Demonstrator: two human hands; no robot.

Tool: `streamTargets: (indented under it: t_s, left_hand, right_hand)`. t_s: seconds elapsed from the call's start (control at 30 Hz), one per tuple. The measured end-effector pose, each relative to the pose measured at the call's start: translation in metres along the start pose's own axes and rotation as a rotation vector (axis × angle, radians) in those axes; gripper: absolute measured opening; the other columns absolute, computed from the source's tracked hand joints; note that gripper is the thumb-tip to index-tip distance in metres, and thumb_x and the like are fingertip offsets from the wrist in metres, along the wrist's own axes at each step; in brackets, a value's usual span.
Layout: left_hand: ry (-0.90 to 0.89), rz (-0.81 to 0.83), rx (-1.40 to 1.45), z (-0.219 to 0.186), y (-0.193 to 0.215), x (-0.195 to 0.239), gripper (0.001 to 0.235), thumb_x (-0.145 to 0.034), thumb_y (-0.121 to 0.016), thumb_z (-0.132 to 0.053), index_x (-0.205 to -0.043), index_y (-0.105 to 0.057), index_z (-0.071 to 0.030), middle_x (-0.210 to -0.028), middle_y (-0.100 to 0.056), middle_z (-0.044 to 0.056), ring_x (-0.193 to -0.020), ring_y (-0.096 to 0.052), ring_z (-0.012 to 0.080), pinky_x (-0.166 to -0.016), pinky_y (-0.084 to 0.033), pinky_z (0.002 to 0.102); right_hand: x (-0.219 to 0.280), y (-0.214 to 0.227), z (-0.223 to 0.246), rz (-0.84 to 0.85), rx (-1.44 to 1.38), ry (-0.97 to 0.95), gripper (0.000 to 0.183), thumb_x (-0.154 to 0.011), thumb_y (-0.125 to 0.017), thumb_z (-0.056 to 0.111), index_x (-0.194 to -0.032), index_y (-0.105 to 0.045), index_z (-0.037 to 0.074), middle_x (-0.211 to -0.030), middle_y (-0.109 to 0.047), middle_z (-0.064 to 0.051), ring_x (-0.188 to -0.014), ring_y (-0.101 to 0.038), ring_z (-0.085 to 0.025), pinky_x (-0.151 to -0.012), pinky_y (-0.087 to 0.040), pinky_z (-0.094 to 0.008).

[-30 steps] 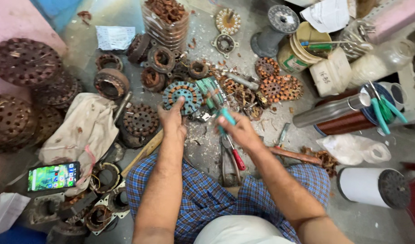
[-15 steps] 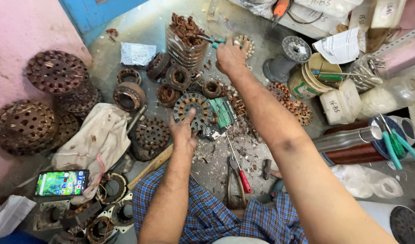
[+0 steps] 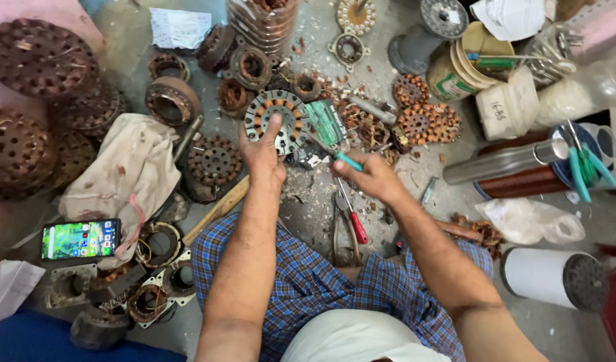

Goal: The person removes old copper wiring and insulation from electric motor stators using pliers and a screwdriver while sitting on the floor.

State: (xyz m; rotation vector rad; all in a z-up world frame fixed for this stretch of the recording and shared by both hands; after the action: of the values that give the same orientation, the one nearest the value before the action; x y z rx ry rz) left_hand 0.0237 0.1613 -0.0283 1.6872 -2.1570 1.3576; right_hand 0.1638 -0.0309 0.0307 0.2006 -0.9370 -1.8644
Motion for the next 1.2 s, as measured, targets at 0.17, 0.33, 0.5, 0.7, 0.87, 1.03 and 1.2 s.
streamTargets:
  t_s: [0.17,0.33,0.5,0.7,0.87,1.03,1.2]
  left_hand:
    - [-0.087,-0.009,-0.117,-0.006,-0.001,0.002,0.104,-0.072,-0.089,-0.011,-0.157,-0.028,-0.015,-0.148,-0.049,0.011,-0.135,-0.048,0.0315,-0.106,-0.040,0.064]
    - [-0.332,0.221,-0.125,-0.015,-0.013,0.010,0.070,-0.078,-0.091,-0.019,-0.135,-0.055,0.001,-0.124,-0.066,0.014,-0.117,-0.067,0.0278,-0.105,-0.059,0.054]
    - [-0.339,0.304,-0.168,-0.023,-0.022,0.014,0.059,-0.077,-0.090,-0.020,-0.127,-0.060,-0.009,-0.118,-0.071,0.007,-0.113,-0.069,0.0227,-0.099,-0.059,0.043]
    - [-0.139,0.413,-0.003,-0.011,-0.033,0.017,0.060,-0.071,-0.092,-0.019,-0.122,-0.062,-0.011,-0.113,-0.070,0.008,-0.106,-0.071,0.0240,-0.092,-0.064,0.046]
    - [-0.196,0.400,-0.198,-0.006,-0.030,0.011,0.056,-0.072,-0.092,-0.022,-0.119,-0.064,-0.010,-0.109,-0.072,0.008,-0.102,-0.073,0.0215,-0.090,-0.067,0.043]
    - [-0.446,0.258,-0.533,-0.006,-0.014,0.006,0.056,-0.080,-0.090,-0.031,-0.122,-0.064,-0.007,-0.106,-0.074,0.009,-0.090,-0.072,0.0203,-0.076,-0.060,0.037]
    - [-0.884,0.105,-1.038,-0.008,-0.028,0.019,0.052,-0.092,-0.086,-0.034,-0.128,-0.063,-0.005,-0.109,-0.075,0.014,-0.096,-0.071,0.0246,-0.081,-0.058,0.041]
  right_hand:
    - [0.007,-0.003,0.002,0.005,0.112,-0.104,0.053,-0.092,-0.056,0.062,-0.095,-0.077,0.013,-0.068,-0.065,-0.003,-0.062,-0.060,-0.017,-0.057,-0.051,-0.041]
    - [0.001,-0.010,0.002,-0.032,0.145,-0.125,0.055,-0.093,-0.057,0.062,-0.091,-0.076,0.010,-0.071,-0.069,-0.005,-0.064,-0.065,-0.017,-0.059,-0.055,-0.040]
    - [0.006,-0.036,0.005,0.163,-0.450,-0.011,0.052,-0.103,-0.056,0.052,-0.084,-0.069,0.005,-0.076,-0.068,-0.015,-0.062,-0.064,-0.024,-0.055,-0.055,-0.040]
    - [0.024,-0.060,0.021,0.403,-1.206,-0.108,0.044,-0.102,-0.051,0.042,-0.083,-0.065,0.005,-0.094,-0.073,-0.016,-0.076,-0.072,-0.025,-0.068,-0.062,-0.039]
    - [0.017,-0.058,0.017,0.292,-0.994,-0.179,0.049,-0.107,-0.047,0.045,-0.084,-0.062,0.003,-0.079,-0.065,-0.013,-0.065,-0.061,-0.021,-0.056,-0.053,-0.036]
    - [0.017,-0.044,0.026,-0.019,0.204,-0.052,0.045,-0.106,-0.050,0.044,-0.090,-0.064,0.004,-0.078,-0.065,-0.016,-0.062,-0.061,-0.022,-0.054,-0.051,-0.041]
    - [0.035,-0.069,0.066,-0.101,0.807,0.228,0.041,-0.102,-0.055,0.039,-0.111,-0.062,-0.001,-0.096,-0.060,-0.019,-0.066,-0.062,-0.025,-0.050,-0.054,-0.040]
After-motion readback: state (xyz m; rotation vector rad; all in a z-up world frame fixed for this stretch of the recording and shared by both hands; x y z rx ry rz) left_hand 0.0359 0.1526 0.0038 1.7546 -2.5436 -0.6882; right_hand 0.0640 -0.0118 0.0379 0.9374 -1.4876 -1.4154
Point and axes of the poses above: each hand's wrist, its own x-axis away from the middle knuckle, its own y-axis out of the back of the hand, z = x × y, the point moved 8 cm from there along -x, towards the middle knuckle
